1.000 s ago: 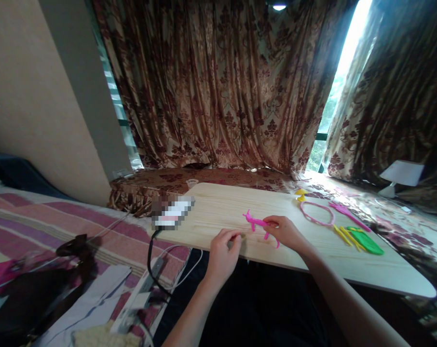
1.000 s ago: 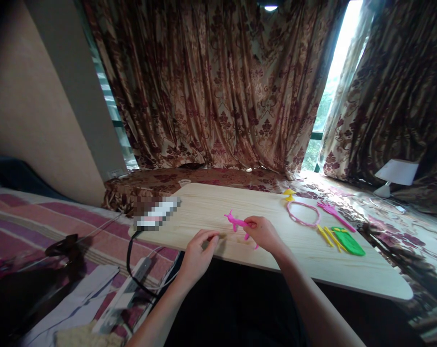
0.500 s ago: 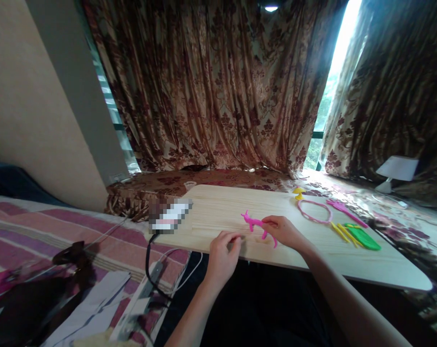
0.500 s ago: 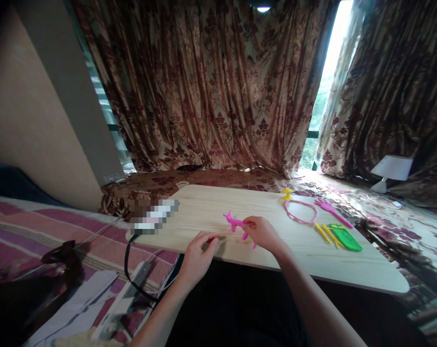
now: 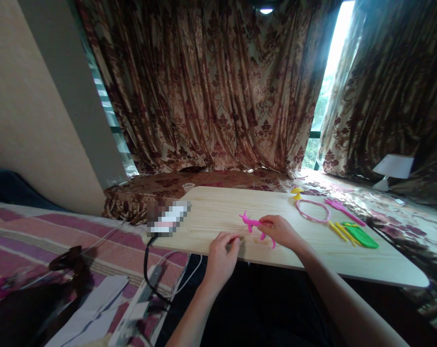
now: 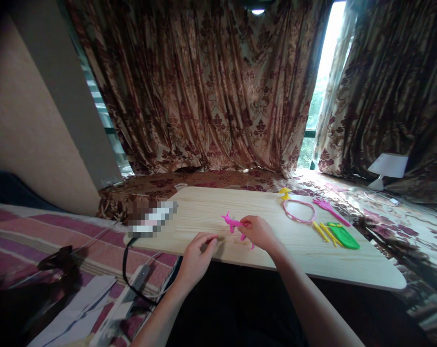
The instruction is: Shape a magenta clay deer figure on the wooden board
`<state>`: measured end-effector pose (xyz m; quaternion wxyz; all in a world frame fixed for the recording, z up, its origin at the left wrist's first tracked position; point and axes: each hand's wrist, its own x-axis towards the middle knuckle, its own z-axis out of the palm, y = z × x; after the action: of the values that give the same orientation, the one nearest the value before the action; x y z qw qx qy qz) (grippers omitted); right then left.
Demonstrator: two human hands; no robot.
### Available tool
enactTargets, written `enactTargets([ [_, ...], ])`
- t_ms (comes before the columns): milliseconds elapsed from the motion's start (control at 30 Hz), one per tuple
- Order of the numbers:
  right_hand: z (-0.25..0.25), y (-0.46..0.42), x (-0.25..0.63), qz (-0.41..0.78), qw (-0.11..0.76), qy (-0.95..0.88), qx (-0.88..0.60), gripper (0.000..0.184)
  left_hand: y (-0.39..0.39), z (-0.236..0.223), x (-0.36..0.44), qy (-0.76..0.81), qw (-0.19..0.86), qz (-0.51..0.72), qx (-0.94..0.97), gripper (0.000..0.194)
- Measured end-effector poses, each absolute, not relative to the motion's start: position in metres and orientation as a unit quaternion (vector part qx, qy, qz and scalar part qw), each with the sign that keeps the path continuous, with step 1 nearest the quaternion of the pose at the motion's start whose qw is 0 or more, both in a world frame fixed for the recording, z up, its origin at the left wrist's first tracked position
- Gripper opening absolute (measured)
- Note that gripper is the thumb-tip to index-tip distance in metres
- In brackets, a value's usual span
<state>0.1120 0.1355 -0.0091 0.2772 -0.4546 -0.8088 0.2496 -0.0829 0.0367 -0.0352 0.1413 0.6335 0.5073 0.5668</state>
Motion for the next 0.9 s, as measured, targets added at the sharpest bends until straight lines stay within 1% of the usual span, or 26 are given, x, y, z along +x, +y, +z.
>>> enactTargets([
  [133,-0.003,0.133,0.111,0.280,0.303,-0.791,-0.452,0.022,0.039,-0.033,-0.086,0.504,0.177,0.584,0.611,0.016],
  [267,0.015,0.121,0.118,0.340,0.336,-0.773,-0.416,0.029,0.048,-0.030,-0.087,0.505,0.232,0.609,0.565,0.018],
  [433,0.029,0.104,0.120,0.425,0.323,-0.766,-0.358,0.035,0.055,-0.020,-0.080,0.480,0.329,0.623,0.523,0.027],
  [567,0.031,0.100,0.116,0.457,0.312,-0.762,-0.335,0.036,0.054,-0.017,-0.074,0.454,0.384,0.622,0.510,0.033],
  [733,0.032,0.100,0.115,0.458,0.303,-0.769,-0.329,0.037,0.056,-0.020,-0.077,0.450,0.398,0.626,0.496,0.034],
  [900,0.029,0.101,0.114,0.427,0.291,-0.785,-0.341,0.036,0.061,-0.020,-0.082,0.467,0.373,0.621,0.507,0.031],
])
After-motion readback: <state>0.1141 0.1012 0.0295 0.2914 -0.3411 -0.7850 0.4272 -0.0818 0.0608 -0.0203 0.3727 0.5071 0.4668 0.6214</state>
